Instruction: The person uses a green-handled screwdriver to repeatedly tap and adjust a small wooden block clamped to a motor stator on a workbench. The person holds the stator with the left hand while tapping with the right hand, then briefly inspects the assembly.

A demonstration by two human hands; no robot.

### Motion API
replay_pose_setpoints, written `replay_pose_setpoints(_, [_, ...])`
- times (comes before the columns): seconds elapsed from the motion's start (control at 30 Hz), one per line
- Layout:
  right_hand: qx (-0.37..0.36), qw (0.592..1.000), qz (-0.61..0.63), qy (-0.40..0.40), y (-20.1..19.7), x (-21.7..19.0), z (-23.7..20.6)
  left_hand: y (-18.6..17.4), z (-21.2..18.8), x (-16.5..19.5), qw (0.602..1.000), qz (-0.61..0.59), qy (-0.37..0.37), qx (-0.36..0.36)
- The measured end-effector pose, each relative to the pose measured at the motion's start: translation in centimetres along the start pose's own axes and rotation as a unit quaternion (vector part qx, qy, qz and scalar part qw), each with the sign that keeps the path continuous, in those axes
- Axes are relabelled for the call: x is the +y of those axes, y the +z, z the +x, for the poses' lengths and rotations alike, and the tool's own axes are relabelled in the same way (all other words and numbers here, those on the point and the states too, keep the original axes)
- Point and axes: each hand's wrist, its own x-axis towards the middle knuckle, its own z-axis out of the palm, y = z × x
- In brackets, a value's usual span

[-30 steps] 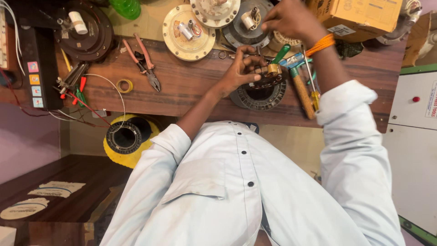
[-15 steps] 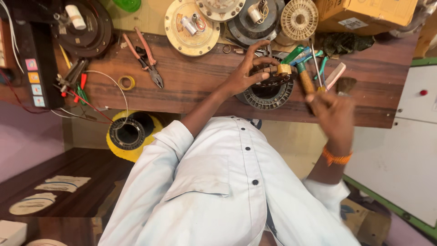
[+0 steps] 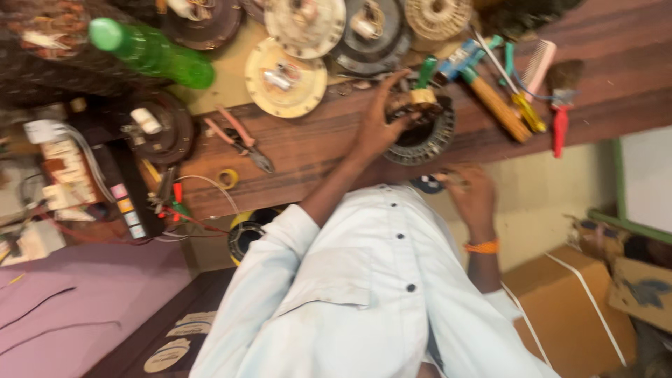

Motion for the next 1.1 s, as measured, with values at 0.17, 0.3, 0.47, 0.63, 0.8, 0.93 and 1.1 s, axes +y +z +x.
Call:
replay_pose_setpoints(0.17, [0.032, 0.983, 0.181, 0.025, -0.6, -1.8, 4.2, -0.4, 1.3, 1.0, 0.997, -0.064, 0.024, -0.040])
replay_pose_setpoints(0.3, [-0.040, 0.914, 0.398, 0.064, 3.3, -2.4, 6.2, -1.4, 1.1, 1.8, 0.972, 0.228, 0.057, 0.030])
replay_pose_setpoints(0.47, [-0.066, 0.891, 0.443, 0.079, 4.9, -0.8, 7.8, -1.5, 1.6, 1.0, 0.975, 0.209, 0.079, -0.005])
replay_pose_setpoints(0.63, [-0.092, 0.861, 0.480, 0.141, 4.6, -0.9, 8.5, -0.9, 1.6, 0.8, 0.978, 0.202, 0.053, 0.017])
replay_pose_setpoints(0.8, [-0.077, 0.855, 0.488, 0.157, 4.8, -1.6, 8.7, -0.9, 1.7, 0.6, 0.981, 0.183, 0.062, 0.016])
replay_pose_setpoints(0.93, [-0.041, 0.864, 0.471, 0.174, 5.3, -1.8, 8.8, -0.7, 1.9, 0.7, 0.975, 0.217, 0.043, 0.023])
replay_pose_setpoints(1.1, [-0.022, 0.869, 0.448, 0.210, 5.6, -2.4, 9.4, -0.8, 1.7, 1.9, 0.976, 0.205, 0.063, 0.024])
